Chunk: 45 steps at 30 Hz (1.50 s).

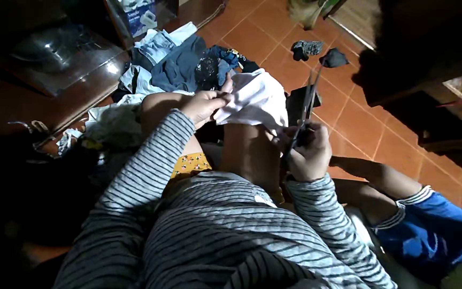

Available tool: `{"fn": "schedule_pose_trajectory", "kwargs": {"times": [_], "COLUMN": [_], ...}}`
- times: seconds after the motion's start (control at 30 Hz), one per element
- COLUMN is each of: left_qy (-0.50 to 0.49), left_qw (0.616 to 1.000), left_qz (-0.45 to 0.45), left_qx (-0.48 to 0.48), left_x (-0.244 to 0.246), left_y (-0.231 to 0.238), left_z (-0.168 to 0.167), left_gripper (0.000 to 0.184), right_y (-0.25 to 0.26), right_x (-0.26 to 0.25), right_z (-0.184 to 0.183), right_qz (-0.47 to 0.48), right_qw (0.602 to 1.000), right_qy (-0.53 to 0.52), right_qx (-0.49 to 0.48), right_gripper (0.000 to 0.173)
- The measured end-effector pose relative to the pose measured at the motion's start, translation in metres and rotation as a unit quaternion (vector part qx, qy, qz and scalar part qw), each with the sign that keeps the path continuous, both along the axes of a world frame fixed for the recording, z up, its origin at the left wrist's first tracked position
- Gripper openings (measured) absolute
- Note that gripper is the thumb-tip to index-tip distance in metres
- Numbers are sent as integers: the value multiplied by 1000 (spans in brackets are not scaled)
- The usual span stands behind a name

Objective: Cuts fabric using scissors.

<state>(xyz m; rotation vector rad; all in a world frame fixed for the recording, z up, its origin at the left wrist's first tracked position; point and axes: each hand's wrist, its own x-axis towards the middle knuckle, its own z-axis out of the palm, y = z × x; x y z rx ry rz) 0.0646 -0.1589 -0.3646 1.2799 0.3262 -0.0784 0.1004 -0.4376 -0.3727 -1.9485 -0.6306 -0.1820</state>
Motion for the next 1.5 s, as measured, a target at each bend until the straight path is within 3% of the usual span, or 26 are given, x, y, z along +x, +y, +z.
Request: {"fn": "schedule_pose_trajectory", "kwargs": {"times": [0.1, 0.23, 0.27, 0.33, 0.4, 0.5, 0.57, 0.6, 0.67, 0.87, 0.97, 1.03, 1.1, 1.2, 1.33, 1.5], "left_qy": [-18, -80, -98, -158, -266, -420, -406, -377, -334, -166, -151, -176, -183, -201, -252, -403], "left_qw": [997, 996, 995, 981, 932, 818, 772, 767, 763, 776, 784, 761, 735, 734, 773, 806], "left_qz": [-8, -11, -2, 31, 65, 65, 17, -4, -24, -182, -136, -124, -122, -106, -104, -91], "left_qx": [-72, -46, -17, 105, 237, 388, 488, 519, 553, 581, 587, 611, 641, 640, 573, 424], "left_x": [12, 20, 22, 26, 31, 44, 57, 64, 83, 131, 149, 163, 178, 194, 189, 121], "left_y": [-19, -65, -72, -76, -68, -45, -30, -25, -17, -4, -3, -8, -18, -29, -25, 13], "left_z": [29, 53, 55, 56, 50, 33, 24, 22, 25, 55, 78, 101, 127, 155, 160, 103], "left_gripper": [32, 37, 33, 27, 31, 42, 45, 36, 18, 33, 32, 29, 30, 34, 35, 19], "right_y": [10, 37, 43, 51, 48, 36, 31, 30, 27, 10, -7, -17, -22, -23, -27, -31], "right_x": [0, 4, 7, 17, 27, 38, 43, 44, 49, 74, 117, 147, 170, 178, 155, 48], "right_z": [5, 21, 25, 30, 34, 44, 51, 54, 62, 73, 78, 89, 104, 128, 117, 60], "right_qz": [25, 39, 33, 21, 31, 76, 94, 95, 94, 45, -51, -109, -156, -210, -131, 11], "right_qw": [997, 992, 992, 990, 989, 989, 988, 988, 988, 996, 996, 991, 984, 971, 978, 979], "right_qy": [-59, -101, -102, -96, -70, -41, -29, -25, -21, -25, -64, -64, -70, -103, -162, -200], "right_qx": [39, 57, 64, 99, 124, 120, 117, 120, 118, 66, -18, -54, -56, -58, -6, -29], "right_gripper": [73, 89, 85, 60, 51, 47, 47, 47, 48, 48, 52, 55, 55, 57, 55, 46]}}
